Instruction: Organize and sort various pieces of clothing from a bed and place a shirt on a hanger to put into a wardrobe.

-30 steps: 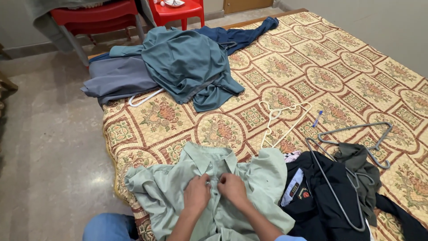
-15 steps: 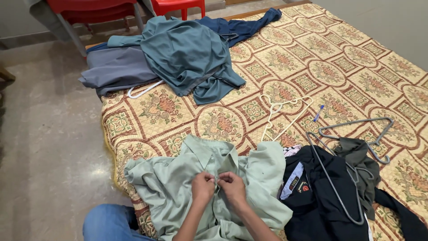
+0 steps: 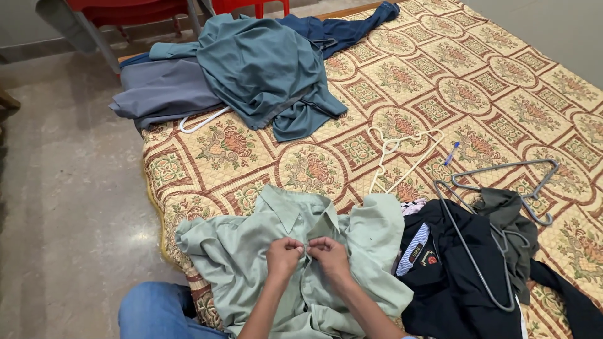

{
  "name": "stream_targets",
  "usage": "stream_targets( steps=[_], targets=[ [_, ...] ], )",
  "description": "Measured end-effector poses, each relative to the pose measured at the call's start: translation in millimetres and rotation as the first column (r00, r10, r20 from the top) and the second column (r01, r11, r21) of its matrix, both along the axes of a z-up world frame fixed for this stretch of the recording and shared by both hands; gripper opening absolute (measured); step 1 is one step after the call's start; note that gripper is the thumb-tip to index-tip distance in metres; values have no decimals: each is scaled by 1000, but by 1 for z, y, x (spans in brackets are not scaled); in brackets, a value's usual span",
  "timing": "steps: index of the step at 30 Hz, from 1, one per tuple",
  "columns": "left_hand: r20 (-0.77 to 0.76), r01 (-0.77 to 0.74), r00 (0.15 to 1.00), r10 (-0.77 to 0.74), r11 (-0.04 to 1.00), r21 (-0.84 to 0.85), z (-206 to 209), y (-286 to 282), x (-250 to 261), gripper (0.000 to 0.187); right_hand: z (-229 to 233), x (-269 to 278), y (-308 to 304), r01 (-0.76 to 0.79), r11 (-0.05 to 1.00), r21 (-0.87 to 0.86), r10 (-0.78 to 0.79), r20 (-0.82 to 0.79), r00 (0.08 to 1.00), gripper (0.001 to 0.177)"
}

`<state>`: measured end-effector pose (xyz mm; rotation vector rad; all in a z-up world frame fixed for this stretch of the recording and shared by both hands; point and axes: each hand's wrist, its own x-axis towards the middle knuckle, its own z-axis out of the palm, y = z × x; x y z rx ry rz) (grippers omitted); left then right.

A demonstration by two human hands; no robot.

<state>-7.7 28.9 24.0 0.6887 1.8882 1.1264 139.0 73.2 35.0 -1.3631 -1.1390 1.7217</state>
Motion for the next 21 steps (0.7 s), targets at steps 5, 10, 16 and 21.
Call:
stream_targets(
  steps=[5,10,16,21],
  targets=[
    [8,-52,999,52,998,28,4,2,2,10,12,1,-5,-25,1000,10,24,13,1000,17],
    [1,-52,999,52,998,29,9,1,4,9,10,2,-6,-7,996,-86,-9,-191,982,16],
    [-81,-28,996,28,1000,0,8,4,3,11,7,-7,-16,13,1000,-17,-16,-175,985,21],
    [-122,-25,992,29,999,34,-13,5,4,14,-5,-17,-23,54,991,125,-52,-21,998,20]
  ],
)
